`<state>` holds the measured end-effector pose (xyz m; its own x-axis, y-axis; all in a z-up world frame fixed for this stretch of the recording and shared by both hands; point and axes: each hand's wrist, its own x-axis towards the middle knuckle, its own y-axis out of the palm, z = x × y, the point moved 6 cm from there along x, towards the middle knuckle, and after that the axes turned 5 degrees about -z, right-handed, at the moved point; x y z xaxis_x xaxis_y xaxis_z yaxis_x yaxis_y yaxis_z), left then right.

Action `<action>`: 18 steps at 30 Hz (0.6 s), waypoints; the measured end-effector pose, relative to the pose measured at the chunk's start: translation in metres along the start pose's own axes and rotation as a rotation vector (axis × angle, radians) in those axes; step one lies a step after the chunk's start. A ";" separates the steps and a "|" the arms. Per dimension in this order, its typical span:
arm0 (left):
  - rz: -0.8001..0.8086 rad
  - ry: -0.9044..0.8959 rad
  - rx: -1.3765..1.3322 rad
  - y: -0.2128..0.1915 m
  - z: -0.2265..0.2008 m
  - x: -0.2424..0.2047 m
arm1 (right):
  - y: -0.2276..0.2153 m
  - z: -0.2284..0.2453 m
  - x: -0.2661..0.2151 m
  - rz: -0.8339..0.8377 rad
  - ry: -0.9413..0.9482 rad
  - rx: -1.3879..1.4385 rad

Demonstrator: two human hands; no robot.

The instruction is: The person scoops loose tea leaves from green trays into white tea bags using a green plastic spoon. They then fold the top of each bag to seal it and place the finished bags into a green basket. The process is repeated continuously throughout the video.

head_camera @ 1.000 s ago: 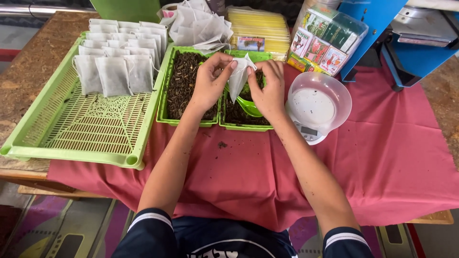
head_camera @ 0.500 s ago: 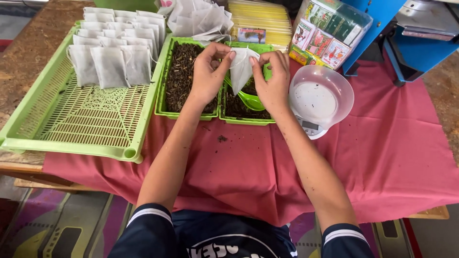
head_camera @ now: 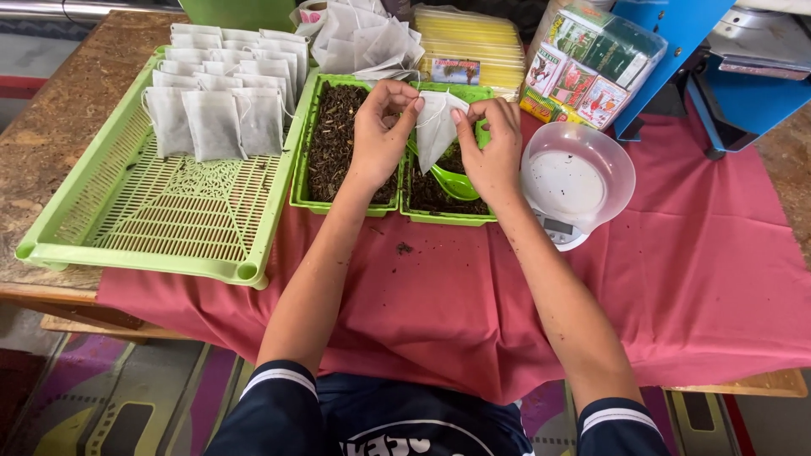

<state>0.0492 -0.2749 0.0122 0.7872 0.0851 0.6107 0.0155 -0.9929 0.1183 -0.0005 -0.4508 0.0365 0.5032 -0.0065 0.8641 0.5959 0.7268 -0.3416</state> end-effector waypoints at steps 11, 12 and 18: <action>0.074 0.046 0.047 0.001 0.010 -0.001 | 0.001 0.001 -0.002 -0.001 -0.029 0.014; 0.076 0.052 0.063 0.000 0.008 0.000 | 0.002 0.001 0.000 -0.006 -0.029 0.027; 0.076 0.073 0.084 0.003 0.005 0.001 | 0.001 0.000 -0.001 -0.006 -0.021 0.026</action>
<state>0.0530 -0.2785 0.0097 0.7410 0.0121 0.6714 0.0115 -0.9999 0.0054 -0.0009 -0.4499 0.0355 0.4861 0.0031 0.8739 0.5826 0.7442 -0.3267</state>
